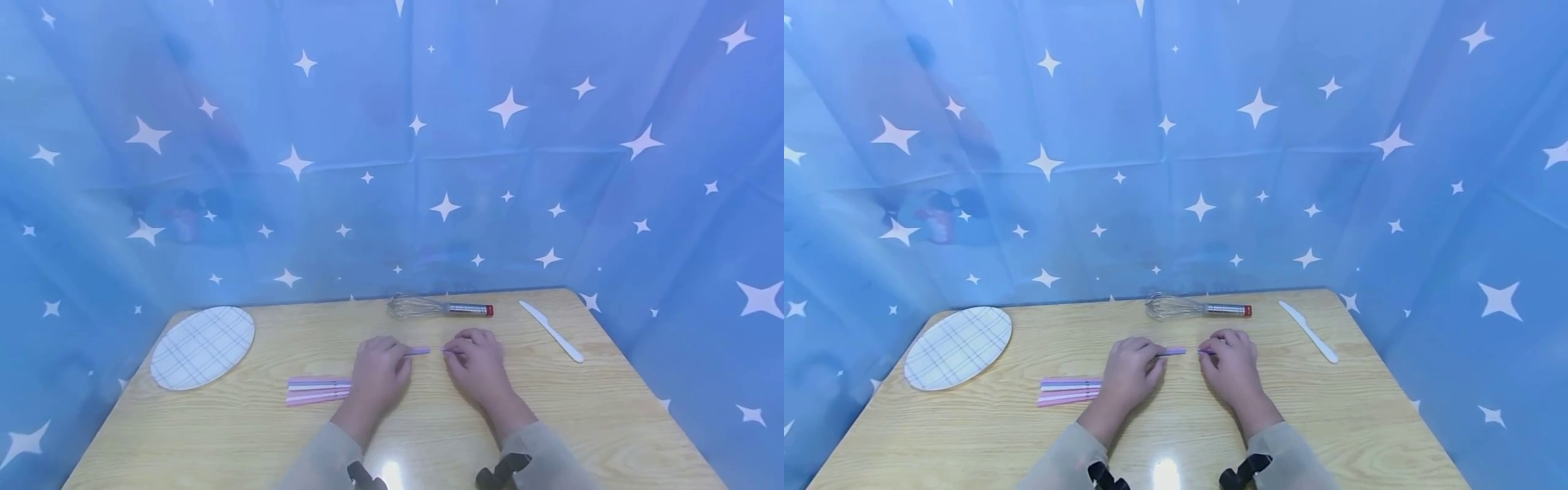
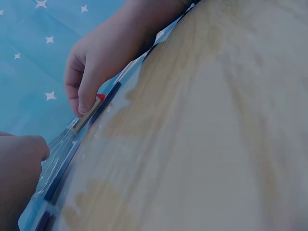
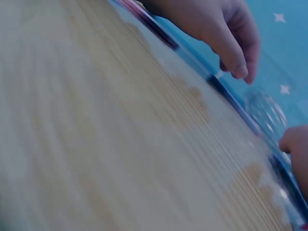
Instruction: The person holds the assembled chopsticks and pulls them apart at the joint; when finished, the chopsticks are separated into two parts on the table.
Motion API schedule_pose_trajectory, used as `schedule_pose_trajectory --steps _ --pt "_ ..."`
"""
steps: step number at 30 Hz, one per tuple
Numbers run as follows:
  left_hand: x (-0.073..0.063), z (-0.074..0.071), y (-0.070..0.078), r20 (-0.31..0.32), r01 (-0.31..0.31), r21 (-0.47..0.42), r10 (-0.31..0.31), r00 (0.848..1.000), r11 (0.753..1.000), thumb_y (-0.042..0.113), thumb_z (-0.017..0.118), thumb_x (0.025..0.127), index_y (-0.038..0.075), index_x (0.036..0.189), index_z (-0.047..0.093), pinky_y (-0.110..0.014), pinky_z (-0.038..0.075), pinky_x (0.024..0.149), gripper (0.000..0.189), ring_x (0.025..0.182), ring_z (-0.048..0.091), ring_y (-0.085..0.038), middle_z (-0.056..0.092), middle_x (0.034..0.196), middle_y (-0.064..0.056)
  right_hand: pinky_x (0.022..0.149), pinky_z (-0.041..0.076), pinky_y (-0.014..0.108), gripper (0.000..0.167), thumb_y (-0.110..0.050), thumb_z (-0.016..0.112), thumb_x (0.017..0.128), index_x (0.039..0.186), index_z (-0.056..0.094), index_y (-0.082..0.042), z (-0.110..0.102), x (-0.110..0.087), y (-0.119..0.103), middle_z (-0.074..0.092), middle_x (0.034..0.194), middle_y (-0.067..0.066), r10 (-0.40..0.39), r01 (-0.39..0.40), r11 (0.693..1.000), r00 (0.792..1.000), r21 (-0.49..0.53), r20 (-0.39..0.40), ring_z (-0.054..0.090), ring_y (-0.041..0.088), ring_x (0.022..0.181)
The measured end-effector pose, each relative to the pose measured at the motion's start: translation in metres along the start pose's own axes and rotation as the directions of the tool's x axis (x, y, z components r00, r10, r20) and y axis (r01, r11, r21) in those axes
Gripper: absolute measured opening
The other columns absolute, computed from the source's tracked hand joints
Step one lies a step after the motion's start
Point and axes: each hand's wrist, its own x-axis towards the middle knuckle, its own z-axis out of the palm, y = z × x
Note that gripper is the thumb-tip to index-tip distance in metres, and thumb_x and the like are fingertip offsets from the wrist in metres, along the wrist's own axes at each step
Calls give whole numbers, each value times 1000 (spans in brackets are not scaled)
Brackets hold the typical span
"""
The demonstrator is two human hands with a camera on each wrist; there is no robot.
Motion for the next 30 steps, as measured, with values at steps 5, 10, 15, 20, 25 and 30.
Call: schedule_pose_trajectory --steps 5,10,15,20,25,30 --pt "-16 -18 -21 -56 -21 20 22 998 1000 19 84 89 18 98 82 -46 54 95 10 98 71 -21 76 99 4 100 38 58 5 -18 80 93 98 81 -20 21 2 -23 69 114 3 -63 62 998 997 23 37 55 31 116" --pt "-35 -37 -45 -91 -13 22 15 996 1000 17 84 87 16 95 82 -47 56 91 9 97 71 -22 76 97 1 99 39 55 6 -19 81 92 98 81 -19 39 3 -43 68 113 0 -140 136 987 989 81 48 55 28 115" --pt "-49 -54 -63 -101 35 15 -33 994 999 15 83 87 15 95 81 -48 57 91 8 97 71 -24 76 98 -1 97 39 56 7 -15 80 91 98 81 -15 53 4 -62 69 110 2 -232 227 963 973 145 18 55 29 112" --pt "-56 -64 -72 -74 113 -4 -113 991 994 16 83 89 18 94 81 -48 55 95 6 99 70 -23 76 99 1 98 39 56 5 -15 79 91 94 80 -17 59 6 -76 71 112 6 -275 268 951 961 155 26 55 28 111" --pt "-63 -73 -79 -34 177 -41 -178 983 983 19 77 96 18 98 82 -49 52 100 6 105 69 -24 76 103 2 100 40 56 5 -12 81 88 91 80 -16 62 6 -85 72 109 7 -294 285 945 955 161 36 56 28 110" --pt "-74 -83 -92 -47 150 -71 -153 987 986 20 71 100 15 96 82 -52 52 99 12 104 69 -27 76 103 -1 107 37 54 4 -18 80 92 94 83 -17 67 5 -96 72 112 4 -292 278 952 951 129 107 55 25 114"
